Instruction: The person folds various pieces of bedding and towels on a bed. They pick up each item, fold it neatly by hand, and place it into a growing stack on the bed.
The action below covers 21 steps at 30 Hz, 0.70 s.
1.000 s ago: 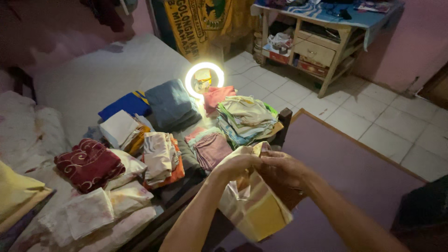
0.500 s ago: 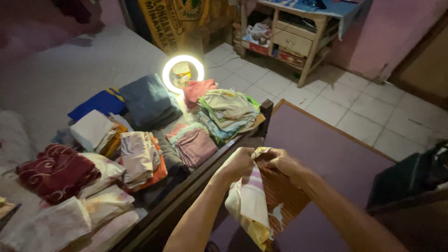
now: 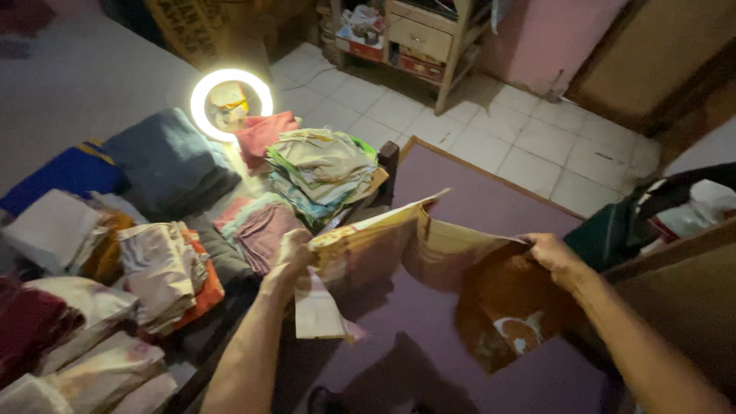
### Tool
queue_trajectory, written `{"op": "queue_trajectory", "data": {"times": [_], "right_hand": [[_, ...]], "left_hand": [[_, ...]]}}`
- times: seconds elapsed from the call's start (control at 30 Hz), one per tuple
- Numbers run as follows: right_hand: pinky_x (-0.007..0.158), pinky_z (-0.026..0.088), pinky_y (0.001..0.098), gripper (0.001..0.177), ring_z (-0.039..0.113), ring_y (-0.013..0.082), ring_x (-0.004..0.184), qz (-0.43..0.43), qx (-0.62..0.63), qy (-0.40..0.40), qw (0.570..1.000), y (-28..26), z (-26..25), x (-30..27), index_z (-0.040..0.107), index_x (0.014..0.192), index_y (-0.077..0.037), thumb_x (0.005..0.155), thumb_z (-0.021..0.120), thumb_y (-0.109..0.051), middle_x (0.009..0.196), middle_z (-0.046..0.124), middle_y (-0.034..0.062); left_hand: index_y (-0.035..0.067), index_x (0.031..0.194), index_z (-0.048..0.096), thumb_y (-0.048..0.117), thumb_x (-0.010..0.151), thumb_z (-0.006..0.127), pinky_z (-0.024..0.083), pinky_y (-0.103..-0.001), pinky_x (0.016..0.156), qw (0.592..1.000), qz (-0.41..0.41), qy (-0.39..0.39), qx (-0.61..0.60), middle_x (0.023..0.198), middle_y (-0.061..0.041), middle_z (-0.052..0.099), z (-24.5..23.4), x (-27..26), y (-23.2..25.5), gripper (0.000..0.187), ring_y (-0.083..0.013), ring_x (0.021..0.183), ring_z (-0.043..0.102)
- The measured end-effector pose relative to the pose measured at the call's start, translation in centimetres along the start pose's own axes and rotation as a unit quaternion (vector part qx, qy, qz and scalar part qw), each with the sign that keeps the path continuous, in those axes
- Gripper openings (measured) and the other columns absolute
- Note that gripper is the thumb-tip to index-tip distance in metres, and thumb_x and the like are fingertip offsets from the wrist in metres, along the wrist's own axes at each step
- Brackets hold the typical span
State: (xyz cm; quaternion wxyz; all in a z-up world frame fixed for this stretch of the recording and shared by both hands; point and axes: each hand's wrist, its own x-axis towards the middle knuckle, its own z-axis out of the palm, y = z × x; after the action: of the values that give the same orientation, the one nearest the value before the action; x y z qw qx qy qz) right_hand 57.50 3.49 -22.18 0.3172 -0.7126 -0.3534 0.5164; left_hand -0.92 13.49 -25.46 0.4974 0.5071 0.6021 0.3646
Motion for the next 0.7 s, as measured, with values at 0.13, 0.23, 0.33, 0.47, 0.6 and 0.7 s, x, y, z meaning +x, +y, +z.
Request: {"op": "queue_trajectory", "data": {"times": [0.13,0.23,0.33,0.47,0.6,0.7], "right_hand": [[0.068,0.058,0.0344,0.045,0.067,0.0236,0.078,0.016,0.079,0.009,0.997,0.6,-3.6,-0.7,0.069,0.122,0.009,0.086,0.044,0.021,0.100,0.071,0.0180],[0.070,0.058,0.0324,0.045,0.068,0.0207,0.079,0.019,0.072,-0.020,0.997,0.0,-4.9,-0.5,0.070,0.122,0.010,0.086,0.044,0.020,0.101,0.071,0.0173],[0.075,0.061,0.0361,0.043,0.071,0.0250,0.081,0.073,0.115,-0.043,0.990,0.2,-5.6,-0.7,0.066,0.120,0.011,0.087,0.039,0.016,0.100,0.073,0.0202],[0.076,0.060,0.0360,0.037,0.071,0.0238,0.079,0.078,0.058,-0.025,0.995,0.5,-5.6,-0.2,0.067,0.120,0.013,0.089,0.046,0.015,0.100,0.073,0.0184],[0.065,0.058,0.0373,0.037,0.069,0.0239,0.069,0.080,0.027,-0.059,0.995,1.1,-5.7,0.5,0.069,0.118,0.010,0.086,0.049,0.013,0.092,0.072,0.0185],[0.057,0.052,0.0366,0.030,0.063,0.0208,0.062,0.092,-0.088,-0.065,0.990,0.6,-5.2,1.1,0.074,0.114,0.005,0.089,0.056,0.008,0.084,0.072,0.0131]], "left_hand": [[0.006,0.143,0.056,0.000,0.091,0.059,0.055,-0.040,0.065,0.987,-0.081,0.085,0.110,0.100,-0.020,0.074,-1.6,-1.7,1.3,0.052,-0.0268,0.079,0.071],[0.005,0.140,0.060,0.002,0.090,0.062,0.056,-0.038,0.073,0.982,-0.073,0.075,0.156,0.107,-0.018,0.074,-2.1,-3.1,4.0,0.050,-0.0245,0.088,0.072],[0.004,0.132,0.067,-0.005,0.083,0.061,0.055,-0.037,0.076,0.991,-0.082,0.045,0.092,0.110,-0.015,0.076,-1.2,-4.4,5.7,0.051,-0.0245,0.092,0.071],[0.000,0.123,0.075,-0.005,0.084,0.059,0.053,-0.030,0.074,0.994,-0.004,0.050,0.097,0.104,-0.012,0.078,-0.7,-5.3,7.5,0.041,-0.0152,0.089,0.072],[0.001,0.125,0.071,-0.006,0.086,0.057,0.043,-0.038,0.047,0.993,-0.111,0.006,0.046,0.086,-0.015,0.068,-1.0,-5.6,8.2,0.043,-0.0219,0.056,0.059],[0.000,0.126,0.071,-0.001,0.090,0.060,0.036,-0.037,0.041,0.994,-0.100,-0.036,-0.010,0.075,-0.013,0.058,-1.3,-5.5,8.2,0.037,-0.0191,0.049,0.049]]}}
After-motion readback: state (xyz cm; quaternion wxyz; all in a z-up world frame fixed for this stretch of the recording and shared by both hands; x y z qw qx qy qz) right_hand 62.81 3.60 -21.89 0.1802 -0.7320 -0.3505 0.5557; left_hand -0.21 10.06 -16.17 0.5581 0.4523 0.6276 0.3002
